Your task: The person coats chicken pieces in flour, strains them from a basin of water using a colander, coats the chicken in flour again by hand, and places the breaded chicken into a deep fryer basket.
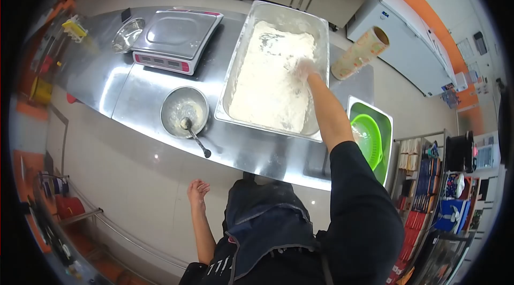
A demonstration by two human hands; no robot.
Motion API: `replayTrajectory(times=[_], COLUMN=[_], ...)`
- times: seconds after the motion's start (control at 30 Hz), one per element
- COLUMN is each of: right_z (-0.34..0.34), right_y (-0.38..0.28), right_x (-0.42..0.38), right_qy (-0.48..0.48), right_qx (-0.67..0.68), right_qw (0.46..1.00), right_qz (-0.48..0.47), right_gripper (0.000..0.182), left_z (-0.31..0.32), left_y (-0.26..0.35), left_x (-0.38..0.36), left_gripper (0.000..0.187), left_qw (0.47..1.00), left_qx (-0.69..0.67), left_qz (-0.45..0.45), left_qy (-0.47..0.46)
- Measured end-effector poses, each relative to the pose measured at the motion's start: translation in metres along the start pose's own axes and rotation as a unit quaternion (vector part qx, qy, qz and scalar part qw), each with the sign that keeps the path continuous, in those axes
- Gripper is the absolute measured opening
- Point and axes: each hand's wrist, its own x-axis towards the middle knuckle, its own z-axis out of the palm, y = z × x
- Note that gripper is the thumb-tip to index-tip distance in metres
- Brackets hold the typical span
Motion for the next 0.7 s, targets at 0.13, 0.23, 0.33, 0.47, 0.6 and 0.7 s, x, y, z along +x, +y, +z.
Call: replayTrajectory(times=[0.13, 0.23, 0.33, 0.47, 0.6, 0.7], right_z=[0.004, 0.017, -0.026, -0.07, 0.045, 0.082], right_y=[-0.042, -0.065, -0.09, -0.103, -0.095, -0.119], right_x=[-0.028, -0.051, -0.06, -0.043, -0.017, -0.014], right_qy=[0.014, 0.062, 0.049, -0.026, 0.123, -0.001], right_qx=[-0.108, -0.174, -0.097, 0.232, 0.026, 0.128], right_qw=[0.99, 0.972, 0.967, 0.972, 0.976, 0.99], right_qz=[-0.091, -0.147, -0.23, -0.008, -0.177, -0.06], right_gripper=[0.022, 0.024, 0.024, 0.036, 0.028, 0.027], left_z=[0.012, 0.056, 0.077, 0.098, 0.06, 0.058], left_y=[0.012, 0.084, 0.099, 0.113, 0.016, 0.015], left_x=[0.036, 0.062, 0.107, 0.109, 0.18, 0.194], left_gripper=[0.031, 0.04, 0.051, 0.057, 0.051, 0.049], left_qw=[0.977, 0.92, 0.91, 0.883, 0.827, 0.742], left_qx=[-0.156, -0.256, -0.259, -0.057, 0.271, 0.431], left_qz=[0.001, -0.044, 0.018, -0.007, 0.024, 0.071], left_qy=[0.145, 0.293, 0.324, 0.465, 0.492, 0.508])
